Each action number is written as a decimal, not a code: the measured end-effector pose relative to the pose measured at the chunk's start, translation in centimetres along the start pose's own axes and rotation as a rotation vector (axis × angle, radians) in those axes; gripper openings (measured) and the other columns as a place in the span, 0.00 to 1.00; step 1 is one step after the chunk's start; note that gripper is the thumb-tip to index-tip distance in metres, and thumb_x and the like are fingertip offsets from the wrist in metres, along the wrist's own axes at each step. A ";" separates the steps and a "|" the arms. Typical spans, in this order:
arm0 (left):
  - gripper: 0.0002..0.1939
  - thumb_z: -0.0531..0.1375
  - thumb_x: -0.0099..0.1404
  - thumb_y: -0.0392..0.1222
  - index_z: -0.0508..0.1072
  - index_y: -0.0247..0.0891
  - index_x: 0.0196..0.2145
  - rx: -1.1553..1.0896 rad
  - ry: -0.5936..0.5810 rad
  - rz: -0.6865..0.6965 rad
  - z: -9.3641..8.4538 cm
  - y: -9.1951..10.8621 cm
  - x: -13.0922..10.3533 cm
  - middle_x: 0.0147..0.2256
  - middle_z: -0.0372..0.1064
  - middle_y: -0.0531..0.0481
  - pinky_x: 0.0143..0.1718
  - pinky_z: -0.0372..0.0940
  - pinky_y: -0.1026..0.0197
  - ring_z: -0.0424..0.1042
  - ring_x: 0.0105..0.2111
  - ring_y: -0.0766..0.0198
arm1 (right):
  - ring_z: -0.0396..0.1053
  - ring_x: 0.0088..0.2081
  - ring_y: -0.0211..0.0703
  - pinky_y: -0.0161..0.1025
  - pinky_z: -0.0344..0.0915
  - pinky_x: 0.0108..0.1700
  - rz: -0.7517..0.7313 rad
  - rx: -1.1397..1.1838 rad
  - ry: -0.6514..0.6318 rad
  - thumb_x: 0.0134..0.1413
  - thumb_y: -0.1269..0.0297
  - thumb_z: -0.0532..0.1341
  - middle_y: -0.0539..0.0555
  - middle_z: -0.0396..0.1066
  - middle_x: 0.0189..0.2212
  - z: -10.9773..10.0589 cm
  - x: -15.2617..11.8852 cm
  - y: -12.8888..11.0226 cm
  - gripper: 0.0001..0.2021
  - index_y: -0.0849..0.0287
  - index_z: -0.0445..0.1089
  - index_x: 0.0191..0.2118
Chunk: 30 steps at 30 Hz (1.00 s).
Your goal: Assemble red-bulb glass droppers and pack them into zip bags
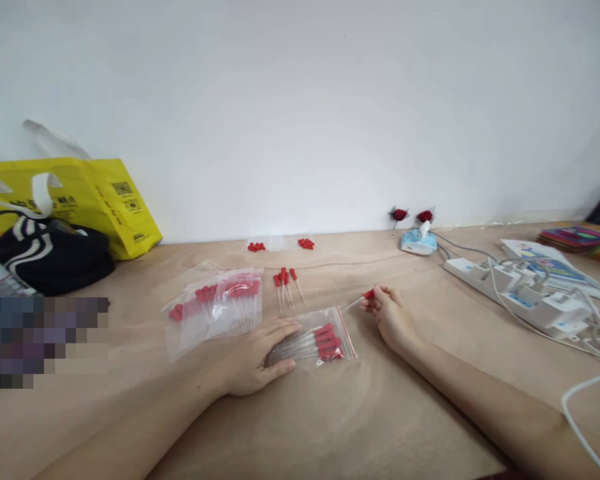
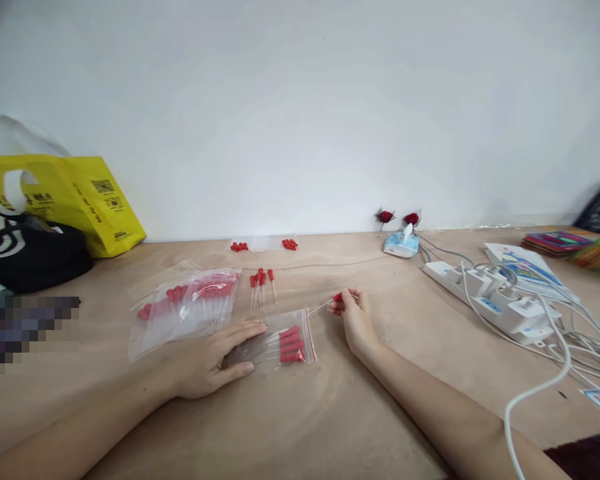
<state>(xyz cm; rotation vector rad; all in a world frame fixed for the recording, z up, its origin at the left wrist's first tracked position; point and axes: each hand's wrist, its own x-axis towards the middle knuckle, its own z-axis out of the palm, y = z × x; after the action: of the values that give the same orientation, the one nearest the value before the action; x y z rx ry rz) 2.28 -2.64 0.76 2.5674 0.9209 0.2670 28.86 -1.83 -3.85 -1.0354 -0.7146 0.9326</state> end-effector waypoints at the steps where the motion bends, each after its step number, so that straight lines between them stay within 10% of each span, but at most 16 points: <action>1: 0.26 0.53 0.61 0.49 0.56 0.43 0.55 0.000 0.003 0.003 0.1 -0.1 0.0 0.56 0.55 0.47 0.54 0.51 0.49 0.53 0.55 0.53 | 0.66 0.24 0.37 0.38 0.66 0.28 0.019 0.012 -0.026 0.42 0.53 0.60 0.48 0.65 0.23 0.2 -0.2 0.0 0.14 0.55 0.56 0.29; 6: 0.27 0.52 0.62 0.49 0.52 0.42 0.57 0.004 -0.003 0.009 0.4 -0.4 0.0 0.57 0.51 0.47 0.55 0.50 0.50 0.50 0.57 0.55 | 0.68 0.24 0.35 0.34 0.65 0.28 0.177 0.005 -0.275 0.36 0.55 0.65 0.48 0.67 0.23 0.8 -1.4 -0.5 0.16 0.57 0.59 0.27; 12: 0.26 0.51 0.62 0.50 0.53 0.43 0.57 0.013 -0.011 0.008 0.4 -0.5 0.1 0.57 0.52 0.47 0.55 0.50 0.49 0.51 0.56 0.54 | 0.51 0.10 0.25 0.26 0.41 0.10 0.263 -0.281 -0.558 0.34 0.55 0.66 0.42 0.62 0.16 1.0 -1.6 -1.3 0.17 0.60 0.63 0.28; 18: 0.27 0.51 0.62 0.49 0.54 0.38 0.56 0.021 -0.044 -0.033 0.2 0.0 0.2 0.57 0.52 0.44 0.56 0.49 0.49 0.50 0.57 0.53 | 0.55 0.13 0.25 0.26 0.51 0.14 0.240 -0.375 -0.660 0.32 0.56 0.67 0.44 0.66 0.19 1.8 -1.0 -0.8 0.17 0.62 0.67 0.28; 30: 0.23 0.51 0.62 0.46 0.59 0.40 0.54 -0.001 -0.025 0.006 0.2 0.2 0.3 0.56 0.53 0.45 0.55 0.51 0.50 0.52 0.56 0.56 | 0.53 0.11 0.28 0.27 0.49 0.12 0.219 -0.477 -0.369 0.31 0.66 0.66 0.41 0.59 0.11 2.9 -0.6 0.4 0.13 0.60 0.60 0.24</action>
<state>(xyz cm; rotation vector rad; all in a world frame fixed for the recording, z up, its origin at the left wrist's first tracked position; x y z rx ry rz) 2.64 -2.62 0.66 2.5674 0.9040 0.2357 26.04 -1.20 -3.25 -1.3961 -1.1880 1.1916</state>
